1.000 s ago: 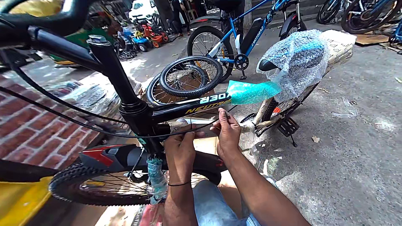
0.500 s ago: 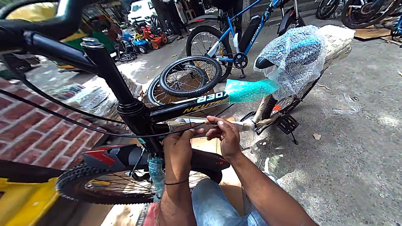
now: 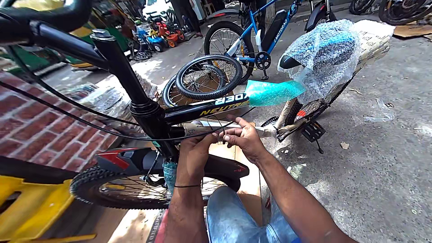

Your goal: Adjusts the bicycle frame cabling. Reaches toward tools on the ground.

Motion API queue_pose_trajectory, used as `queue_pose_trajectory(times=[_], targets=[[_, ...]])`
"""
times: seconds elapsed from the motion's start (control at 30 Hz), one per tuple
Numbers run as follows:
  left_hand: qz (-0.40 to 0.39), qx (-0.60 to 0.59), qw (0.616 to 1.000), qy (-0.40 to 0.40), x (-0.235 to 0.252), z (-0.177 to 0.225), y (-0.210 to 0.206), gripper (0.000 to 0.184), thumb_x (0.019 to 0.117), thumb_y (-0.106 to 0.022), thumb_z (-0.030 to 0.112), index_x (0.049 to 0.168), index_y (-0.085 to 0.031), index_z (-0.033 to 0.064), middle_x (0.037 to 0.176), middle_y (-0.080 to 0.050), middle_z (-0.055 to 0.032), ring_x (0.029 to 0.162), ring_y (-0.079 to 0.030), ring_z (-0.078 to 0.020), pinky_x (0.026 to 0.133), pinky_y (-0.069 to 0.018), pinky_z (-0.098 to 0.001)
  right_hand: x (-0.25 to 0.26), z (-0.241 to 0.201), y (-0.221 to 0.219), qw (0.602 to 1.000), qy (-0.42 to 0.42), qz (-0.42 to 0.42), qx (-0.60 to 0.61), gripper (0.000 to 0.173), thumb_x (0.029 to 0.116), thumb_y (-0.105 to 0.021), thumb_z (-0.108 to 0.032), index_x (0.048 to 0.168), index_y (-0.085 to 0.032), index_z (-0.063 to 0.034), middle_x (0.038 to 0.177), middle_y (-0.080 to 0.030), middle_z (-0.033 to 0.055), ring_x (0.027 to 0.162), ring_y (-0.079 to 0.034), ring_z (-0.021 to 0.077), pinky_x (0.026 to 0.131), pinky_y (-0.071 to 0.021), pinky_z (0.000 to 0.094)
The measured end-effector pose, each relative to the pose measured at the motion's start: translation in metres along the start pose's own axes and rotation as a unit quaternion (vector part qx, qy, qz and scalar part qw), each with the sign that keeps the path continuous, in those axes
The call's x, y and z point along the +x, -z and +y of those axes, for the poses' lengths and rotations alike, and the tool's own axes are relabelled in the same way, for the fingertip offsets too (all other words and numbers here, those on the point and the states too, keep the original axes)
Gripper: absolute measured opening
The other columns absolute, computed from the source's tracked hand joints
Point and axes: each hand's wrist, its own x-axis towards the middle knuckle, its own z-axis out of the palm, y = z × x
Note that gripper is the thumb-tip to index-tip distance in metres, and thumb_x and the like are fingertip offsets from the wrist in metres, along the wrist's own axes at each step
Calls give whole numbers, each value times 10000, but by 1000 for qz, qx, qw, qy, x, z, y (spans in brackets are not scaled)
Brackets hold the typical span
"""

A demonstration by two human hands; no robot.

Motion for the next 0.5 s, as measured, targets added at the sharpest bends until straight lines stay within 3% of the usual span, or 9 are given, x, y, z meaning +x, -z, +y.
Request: queue_pose_trajectory(times=[0.2,0.37,0.5], targets=[[-36,-36,999,9,8,-6,5,146,1000,-644,126,927,-763,82,692,-633,9,424,-316,-34,386,-237,-181,6,2,7,999,8,-48,15,601,911,-623,70,1471,-415,1,973,-730,138,848,-688,134,823,-565,297],[-21,-20,999,35,13,-7,6,172,994,-649,144,846,-729,106,654,-553,21,436,-311,-47,397,-233,-198,13,7,15,995,22,-88,51,650,901,-618,89,1497,-379,-15,950,-722,128,841,-698,150,842,-579,327],[4,-30,999,42,12,-4,-2,154,982,-668,136,843,-729,110,667,-598,22,471,-401,-45,414,-292,-196,15,12,12,993,54,-90,47,666,870,-649,94,1467,-370,-4,938,-730,137,820,-711,174,810,-593,340]])
